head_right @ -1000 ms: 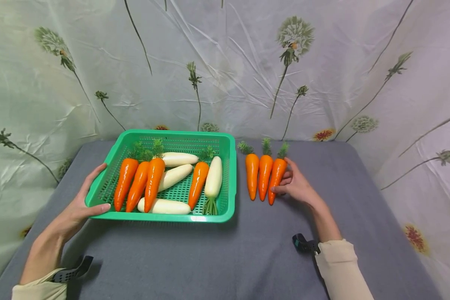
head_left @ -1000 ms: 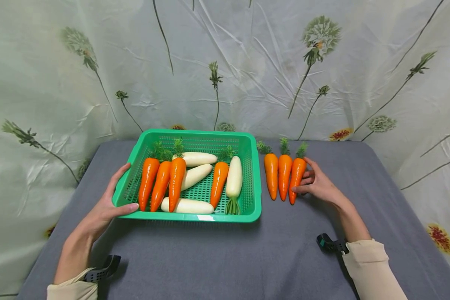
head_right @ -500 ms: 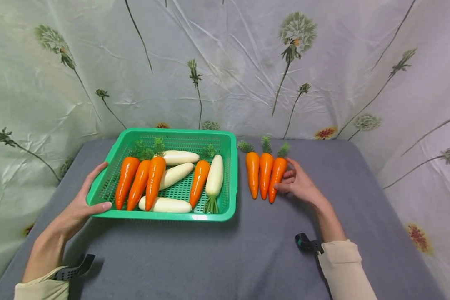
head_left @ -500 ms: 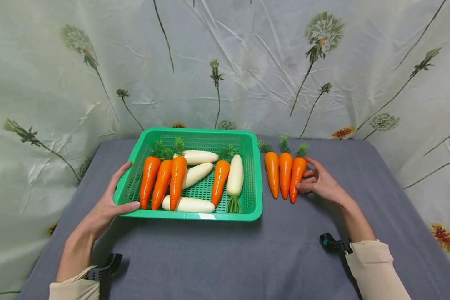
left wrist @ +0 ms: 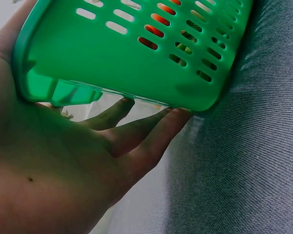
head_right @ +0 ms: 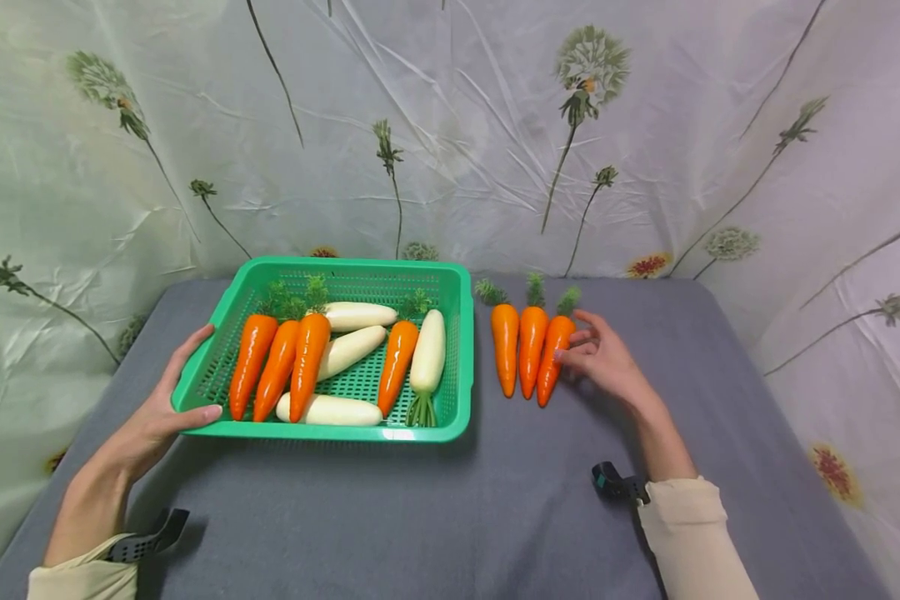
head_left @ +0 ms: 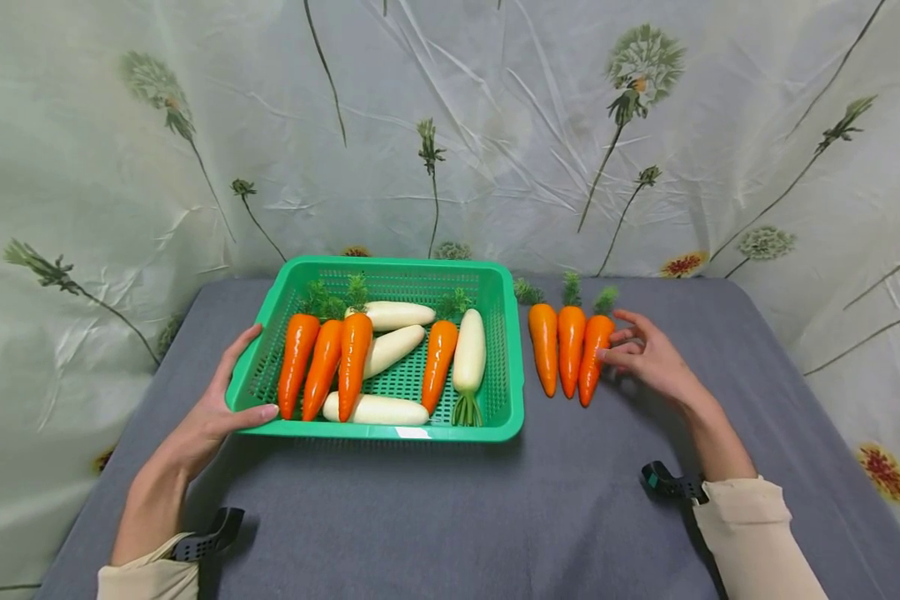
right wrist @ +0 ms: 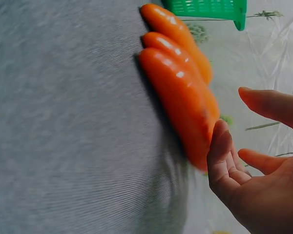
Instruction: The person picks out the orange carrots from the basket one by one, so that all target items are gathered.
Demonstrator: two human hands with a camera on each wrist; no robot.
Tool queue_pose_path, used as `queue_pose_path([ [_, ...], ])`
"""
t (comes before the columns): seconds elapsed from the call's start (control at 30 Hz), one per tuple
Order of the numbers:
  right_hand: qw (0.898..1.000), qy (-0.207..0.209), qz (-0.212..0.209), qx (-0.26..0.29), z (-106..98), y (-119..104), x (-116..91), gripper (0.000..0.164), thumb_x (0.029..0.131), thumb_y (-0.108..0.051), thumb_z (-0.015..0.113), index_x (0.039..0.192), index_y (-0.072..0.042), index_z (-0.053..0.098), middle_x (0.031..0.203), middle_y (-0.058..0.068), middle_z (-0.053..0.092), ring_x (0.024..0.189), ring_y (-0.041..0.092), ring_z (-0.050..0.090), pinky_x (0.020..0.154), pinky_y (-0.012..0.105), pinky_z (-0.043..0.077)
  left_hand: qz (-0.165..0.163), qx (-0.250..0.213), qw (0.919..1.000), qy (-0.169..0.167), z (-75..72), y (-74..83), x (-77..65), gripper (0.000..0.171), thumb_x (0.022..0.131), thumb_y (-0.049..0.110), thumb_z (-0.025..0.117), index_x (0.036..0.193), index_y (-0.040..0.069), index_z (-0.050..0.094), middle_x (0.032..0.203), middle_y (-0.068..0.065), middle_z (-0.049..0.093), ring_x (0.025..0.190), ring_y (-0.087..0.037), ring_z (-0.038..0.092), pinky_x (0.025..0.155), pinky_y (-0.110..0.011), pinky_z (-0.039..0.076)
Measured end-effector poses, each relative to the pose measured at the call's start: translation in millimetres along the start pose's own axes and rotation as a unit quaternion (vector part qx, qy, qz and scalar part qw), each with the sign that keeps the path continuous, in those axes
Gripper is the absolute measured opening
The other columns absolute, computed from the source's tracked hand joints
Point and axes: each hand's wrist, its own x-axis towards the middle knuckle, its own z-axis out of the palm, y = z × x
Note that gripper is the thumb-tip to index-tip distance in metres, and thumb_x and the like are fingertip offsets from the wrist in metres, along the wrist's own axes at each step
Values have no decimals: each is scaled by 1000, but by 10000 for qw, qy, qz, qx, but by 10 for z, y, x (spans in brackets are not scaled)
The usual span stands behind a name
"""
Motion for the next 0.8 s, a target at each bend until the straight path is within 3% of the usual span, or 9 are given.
queue_pose_path([
  [0.3, 9997, 21, -86, -210, -15, -177, -27, 78, 102, -26, 68, 164, -6, 27, 140, 24, 53, 94, 1, 67, 85, 23, 53, 1, 94, 10000, 15, 3, 3, -18, 106, 92, 11, 72, 164, 50, 4, 160, -11, 16, 123, -8, 41, 90, -18, 43],
  [0.47, 9995, -22, -219, -243, 27, -301, -38, 67, 103, -32, 66, 160, -10, 38, 138, 20, 56, 99, 11, 69, 88, 29, 52, -9, 99, 9999, 11, 3, 9, -22, 107, 92, 12, 73, 164, 51, 4, 164, -13, 10, 126, -8, 38, 90, -18, 41],
  [0.67, 9991, -121, -373, -172, 120, -451, -9, 59, 103, -32, 65, 156, -12, 46, 137, 17, 58, 105, 9, 69, 94, 32, 53, -24, 96, 10000, 8, 2, 10, -25, 107, 92, 12, 73, 164, 50, 3, 164, -13, 11, 126, -8, 38, 90, -18, 40],
  [0.8, 9985, -158, -520, -60, 175, -526, 25, 55, 103, -30, 66, 152, -12, 50, 136, 17, 59, 108, 16, 71, 97, 36, 56, -2, 36, 10000, 4, 2, 12, -21, 107, 92, 11, 73, 164, 50, 4, 163, -14, 13, 125, -7, 40, 90, -17, 42],
])
